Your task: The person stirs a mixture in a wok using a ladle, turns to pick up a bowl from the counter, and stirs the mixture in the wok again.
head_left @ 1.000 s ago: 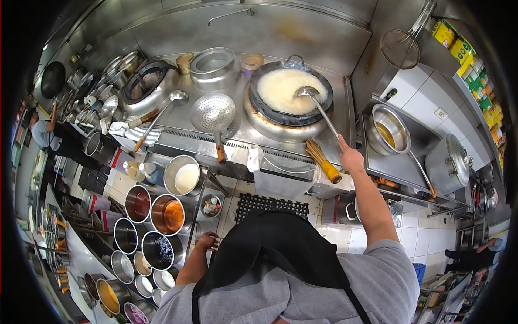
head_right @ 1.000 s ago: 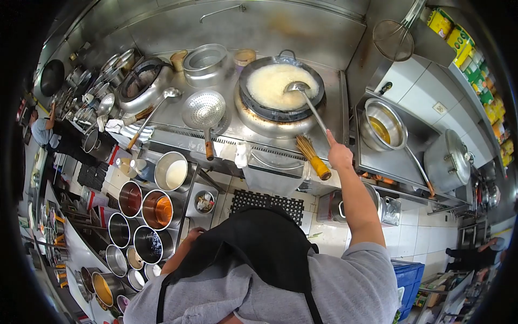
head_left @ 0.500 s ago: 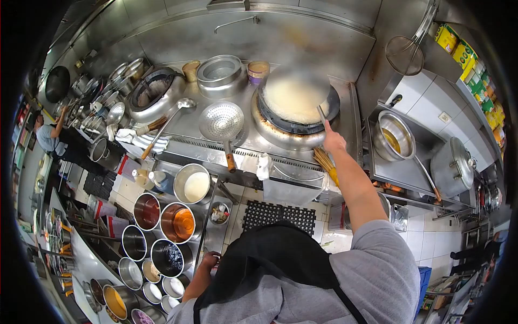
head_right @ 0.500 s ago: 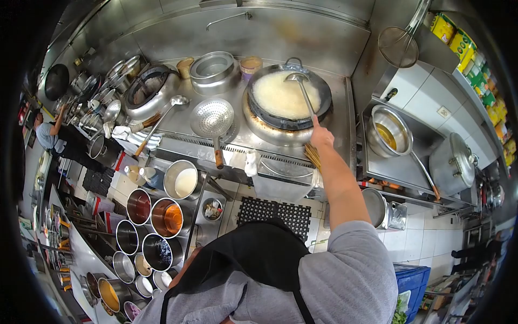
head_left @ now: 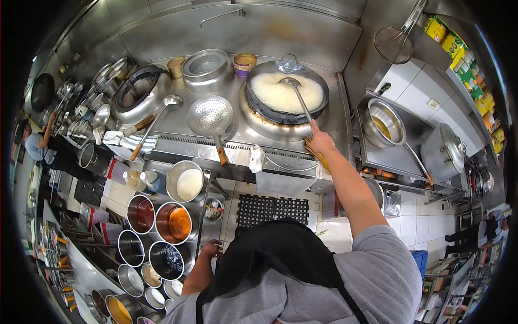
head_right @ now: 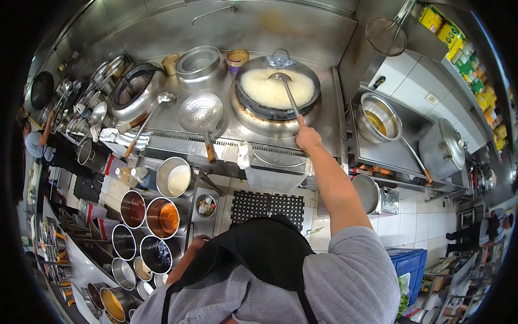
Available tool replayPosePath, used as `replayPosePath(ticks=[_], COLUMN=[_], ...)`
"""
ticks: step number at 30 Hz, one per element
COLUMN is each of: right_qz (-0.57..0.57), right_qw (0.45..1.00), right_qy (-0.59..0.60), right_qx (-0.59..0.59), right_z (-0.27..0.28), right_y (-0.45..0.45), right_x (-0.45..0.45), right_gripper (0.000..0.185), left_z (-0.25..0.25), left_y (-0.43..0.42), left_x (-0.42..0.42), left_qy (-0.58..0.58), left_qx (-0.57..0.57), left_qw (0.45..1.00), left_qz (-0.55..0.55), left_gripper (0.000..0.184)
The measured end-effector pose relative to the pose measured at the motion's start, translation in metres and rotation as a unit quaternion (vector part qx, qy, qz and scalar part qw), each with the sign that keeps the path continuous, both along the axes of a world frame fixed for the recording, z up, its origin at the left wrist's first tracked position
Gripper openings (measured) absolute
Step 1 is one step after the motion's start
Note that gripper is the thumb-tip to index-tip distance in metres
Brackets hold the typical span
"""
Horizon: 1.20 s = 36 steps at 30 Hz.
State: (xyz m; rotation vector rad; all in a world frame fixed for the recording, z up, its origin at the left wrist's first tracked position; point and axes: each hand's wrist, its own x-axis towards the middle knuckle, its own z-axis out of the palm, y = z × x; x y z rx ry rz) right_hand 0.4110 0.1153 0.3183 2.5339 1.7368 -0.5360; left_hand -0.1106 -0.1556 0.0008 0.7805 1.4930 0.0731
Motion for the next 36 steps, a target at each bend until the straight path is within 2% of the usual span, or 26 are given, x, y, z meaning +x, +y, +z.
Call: replayPosePath(ticks=[7,10,13,16,19,22,25,28,32,33,35,36], right_qz=[0.018,0.026,0.028,0.034,0.041,0.006,-0.024,0.031,0.086,0.091,0.1,0.093], right_qw=[1.0,1.0,1.0,0.999,0.99,0.974,0.979,0.975,0.972,0.974,0.977,0.985], right_qy=[-0.008,-0.006,0.005,0.021,0.073,0.107,0.122,0.112,0.13,0.128,0.131,0.093], right_qx=[-0.01,-0.013,-0.011,0.01,0.112,0.199,0.161,0.19,0.176,0.164,0.138,0.109], right_z=[0.008,0.011,0.016,-0.01,-0.052,-0.099,-0.081,-0.025,0.044,0.057,0.058,0.057], right_y=[-0.03,-0.041,-0.059,-0.075,-0.1,-0.126,-0.145,-0.156,-0.173,-0.177,-0.18,-0.178], right_x=[0.008,0.014,0.014,0.021,0.02,0.018,0.032,0.065,0.09,0.088,0.091,0.085], right_gripper=[0.083,0.081,0.082,0.082,0.082,0.081,0.08,0.078,0.076,0.075,0.076,0.076], left_z=[-0.001,-0.01,0.014,0.001,-0.026,-0.023,-0.01,-0.001,0.005,0.038,-0.008,-0.032], left_y=[0.011,0.012,0.016,0.016,0.019,0.021,0.025,0.023,0.012,0.012,0.003,-0.002], left_x=[0.013,0.013,0.022,0.023,0.018,0.02,0.02,0.015,0.015,0.027,0.018,0.015], left_qy=[0.008,-0.01,0.031,0.036,-0.011,-0.008,0.001,0.007,0.05,0.068,0.02,-0.004], left_qx=[-0.006,0.0,0.02,0.02,-0.004,0.011,-0.025,-0.028,-0.048,-0.034,-0.028,-0.026], left_qw=[0.999,1.0,0.997,0.996,0.998,0.998,0.999,1.0,0.998,0.996,0.999,0.999], left_qz=[-0.049,-0.022,-0.072,-0.078,-0.057,-0.067,-0.025,0.009,-0.012,-0.049,-0.028,-0.018], left_gripper=[0.035,0.036,0.035,0.034,0.033,0.033,0.032,0.031,0.031,0.031,0.031,0.032])
